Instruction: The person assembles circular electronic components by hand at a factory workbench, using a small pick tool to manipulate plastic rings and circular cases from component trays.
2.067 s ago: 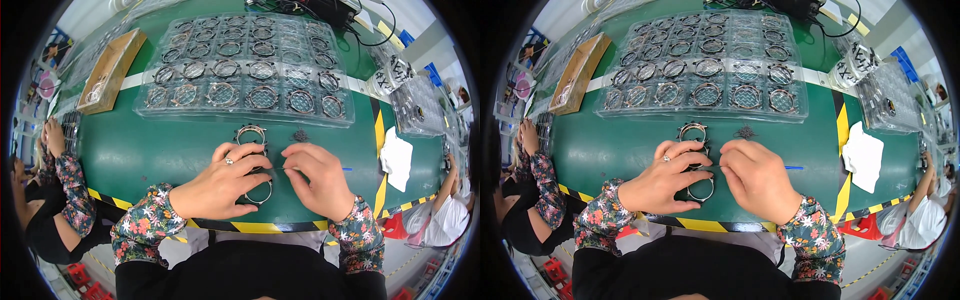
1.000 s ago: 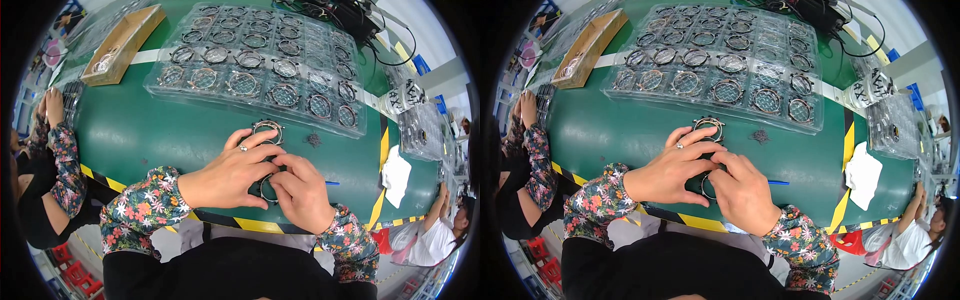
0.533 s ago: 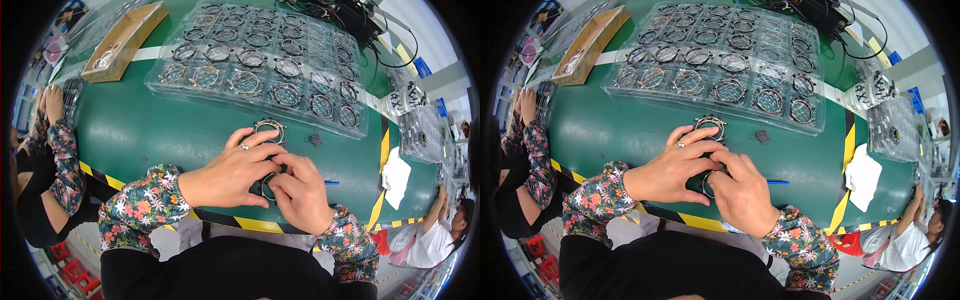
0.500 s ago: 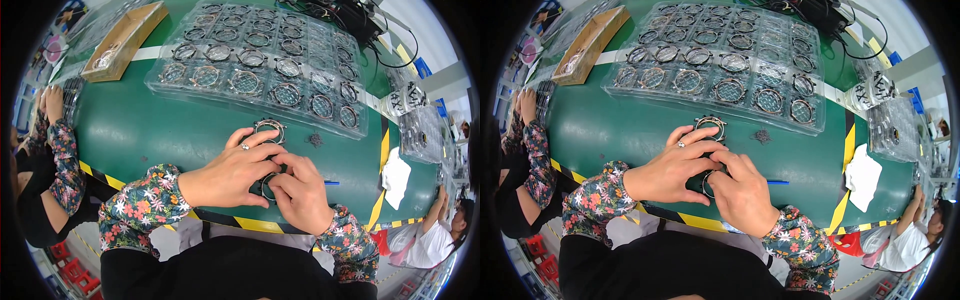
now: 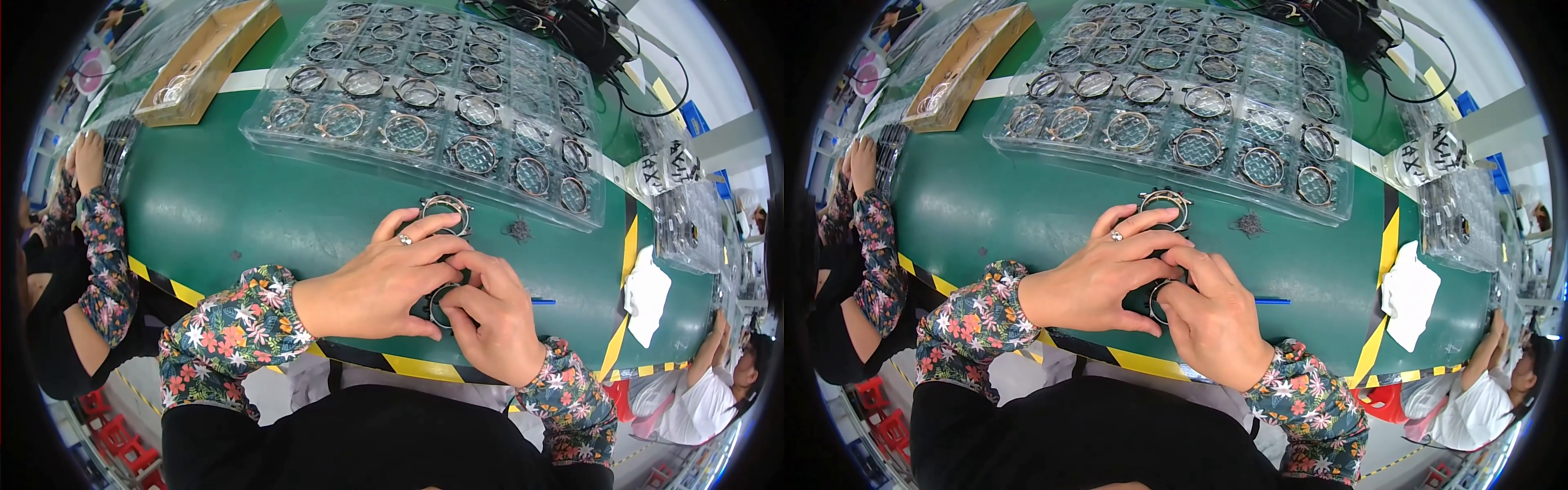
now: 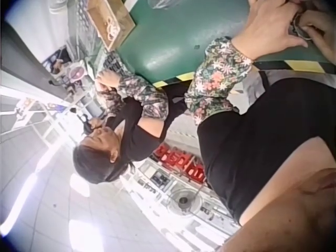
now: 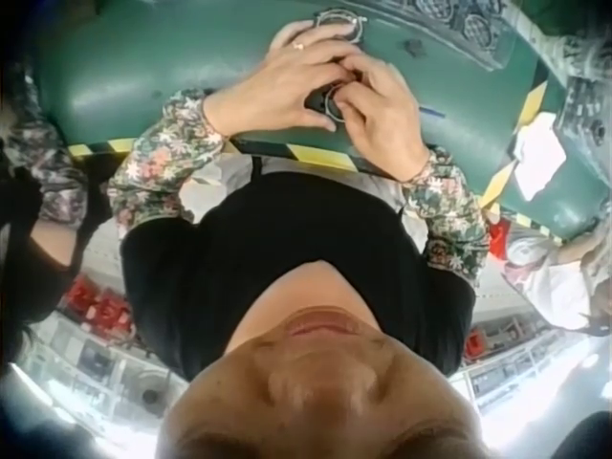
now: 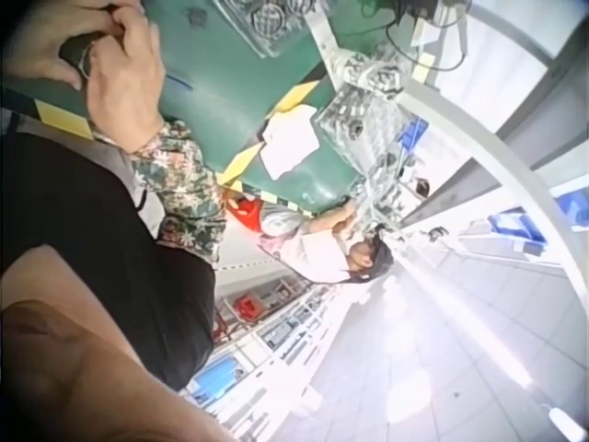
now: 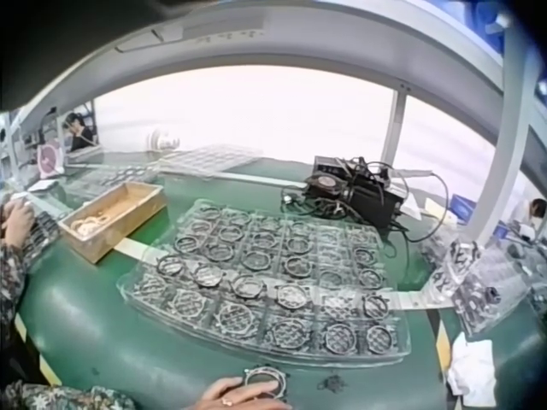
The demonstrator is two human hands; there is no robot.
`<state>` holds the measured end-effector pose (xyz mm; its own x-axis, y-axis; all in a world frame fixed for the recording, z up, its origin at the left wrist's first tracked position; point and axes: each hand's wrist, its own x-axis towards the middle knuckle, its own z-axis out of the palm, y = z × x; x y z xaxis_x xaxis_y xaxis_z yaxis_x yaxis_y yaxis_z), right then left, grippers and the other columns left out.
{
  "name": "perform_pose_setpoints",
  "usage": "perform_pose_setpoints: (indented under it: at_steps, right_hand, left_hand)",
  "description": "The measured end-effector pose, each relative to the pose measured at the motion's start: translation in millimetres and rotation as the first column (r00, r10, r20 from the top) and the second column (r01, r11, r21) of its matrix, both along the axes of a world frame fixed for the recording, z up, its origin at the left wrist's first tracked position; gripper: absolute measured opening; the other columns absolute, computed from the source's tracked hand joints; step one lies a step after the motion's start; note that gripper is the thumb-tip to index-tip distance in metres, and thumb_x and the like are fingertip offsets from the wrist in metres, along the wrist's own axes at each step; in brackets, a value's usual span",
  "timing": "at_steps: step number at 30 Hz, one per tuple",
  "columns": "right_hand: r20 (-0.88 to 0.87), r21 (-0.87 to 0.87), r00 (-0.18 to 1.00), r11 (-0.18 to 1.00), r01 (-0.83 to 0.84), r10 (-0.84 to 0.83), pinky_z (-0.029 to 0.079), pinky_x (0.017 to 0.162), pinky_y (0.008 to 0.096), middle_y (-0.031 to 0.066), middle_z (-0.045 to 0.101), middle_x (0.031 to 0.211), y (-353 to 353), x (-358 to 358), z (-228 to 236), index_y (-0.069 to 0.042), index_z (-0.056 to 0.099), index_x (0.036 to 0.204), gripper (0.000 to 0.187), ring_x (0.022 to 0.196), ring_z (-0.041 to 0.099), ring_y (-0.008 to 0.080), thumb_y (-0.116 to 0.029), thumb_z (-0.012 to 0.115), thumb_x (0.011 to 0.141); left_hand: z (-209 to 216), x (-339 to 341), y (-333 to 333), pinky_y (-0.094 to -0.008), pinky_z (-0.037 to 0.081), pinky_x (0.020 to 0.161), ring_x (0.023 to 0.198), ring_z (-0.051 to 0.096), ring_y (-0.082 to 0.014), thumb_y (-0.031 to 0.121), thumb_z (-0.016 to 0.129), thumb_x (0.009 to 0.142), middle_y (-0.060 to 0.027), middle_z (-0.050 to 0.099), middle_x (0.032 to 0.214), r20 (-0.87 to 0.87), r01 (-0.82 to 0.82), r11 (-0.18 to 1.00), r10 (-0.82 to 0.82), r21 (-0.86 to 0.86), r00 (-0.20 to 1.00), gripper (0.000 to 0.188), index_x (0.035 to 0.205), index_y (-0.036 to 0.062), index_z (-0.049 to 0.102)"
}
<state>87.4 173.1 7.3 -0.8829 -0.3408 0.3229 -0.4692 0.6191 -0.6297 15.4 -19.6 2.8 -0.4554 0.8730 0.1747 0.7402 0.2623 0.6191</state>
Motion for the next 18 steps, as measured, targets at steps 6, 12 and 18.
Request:
perform_pose_setpoints:
  at_steps: [6,12,18]
  right_hand:
    - [0.016,-0.01,1.0,1.0,-0.007,0.008,0.048,0.067,0.0364,0.0134,0.058,0.111,0.7,-0.4,0.9,-0.003,0.065,0.079,0.017,0.077,0.055,0.0248,0.005,0.071,0.066]
    - [0.047,-0.024,0.998,0.999,-0.027,0.028,0.047,0.068,0.0363,0.0132,0.058,0.11,2.0,-0.9,1.2,-0.003,0.066,0.08,0.018,0.077,0.054,0.0249,0.005,0.072,0.065]
    - [0.062,-0.041,0.996,0.998,-0.058,0.06,0.047,0.069,0.0363,0.0128,0.058,0.11,4.2,-2.1,2.0,-0.004,0.066,0.079,0.018,0.077,0.053,0.0244,0.004,0.073,0.064]
  left_hand:
    - [-0.2,0.4,0.5,-0.0539,0.016,0.114,0.143,0.027,-0.0303,0.036,0.086,0.064,-0.0066,0.048,0.137,0.007,0.0,1.0,0.0,-0.014,1.0,0.06,0.114,0.0092,0.065]
    - [-0.3,0.3,0.1,-0.0538,0.016,0.114,0.143,0.027,-0.0306,0.036,0.086,0.065,-0.0073,0.048,0.137,0.004,0.004,1.0,-0.003,-0.017,1.0,0.061,0.115,0.0087,0.064]
    - [-0.4,0.5,0.4,-0.0539,0.016,0.114,0.143,0.028,-0.0311,0.037,0.086,0.065,-0.0084,0.049,0.136,0.002,0.002,1.0,-0.002,-0.011,1.0,0.063,0.116,0.0084,0.063]
